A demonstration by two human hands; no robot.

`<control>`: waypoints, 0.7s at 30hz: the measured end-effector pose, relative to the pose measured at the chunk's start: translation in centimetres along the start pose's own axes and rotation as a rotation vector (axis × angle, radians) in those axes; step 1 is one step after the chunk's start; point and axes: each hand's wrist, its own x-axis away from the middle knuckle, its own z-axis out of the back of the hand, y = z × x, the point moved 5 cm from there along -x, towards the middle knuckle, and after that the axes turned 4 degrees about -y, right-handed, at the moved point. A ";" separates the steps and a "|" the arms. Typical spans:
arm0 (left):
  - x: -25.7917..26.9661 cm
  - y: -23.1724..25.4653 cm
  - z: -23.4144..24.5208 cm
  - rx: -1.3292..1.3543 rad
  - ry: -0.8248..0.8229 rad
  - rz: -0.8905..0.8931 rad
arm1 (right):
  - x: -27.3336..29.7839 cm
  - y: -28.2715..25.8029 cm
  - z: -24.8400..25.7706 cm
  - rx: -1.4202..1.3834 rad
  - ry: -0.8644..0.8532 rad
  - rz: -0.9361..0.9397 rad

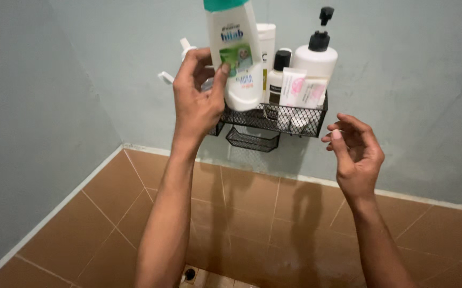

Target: The person wipes a white bottle with a yellow sponge and places it in a wall-mounted wire rack. They then wipe a white tub and place it in the same rack. Finally, they wipe a red box and a white tube before placing them in the rack.

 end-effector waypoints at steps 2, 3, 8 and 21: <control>-1.4 -1.1 0.3 -0.067 -0.010 0.003 | -0.4 -0.1 0.1 0.017 0.015 0.017; -1.9 -1.7 0.4 -0.101 -0.014 0.007 | -0.5 -0.1 0.1 0.025 0.021 0.023; -3.4 -5.4 0.1 -0.150 -0.138 0.031 | -0.7 0.1 -0.1 0.043 0.025 0.024; -3.1 -7.4 -0.7 -0.168 -0.297 0.218 | -1.7 1.3 -1.0 0.098 0.063 0.001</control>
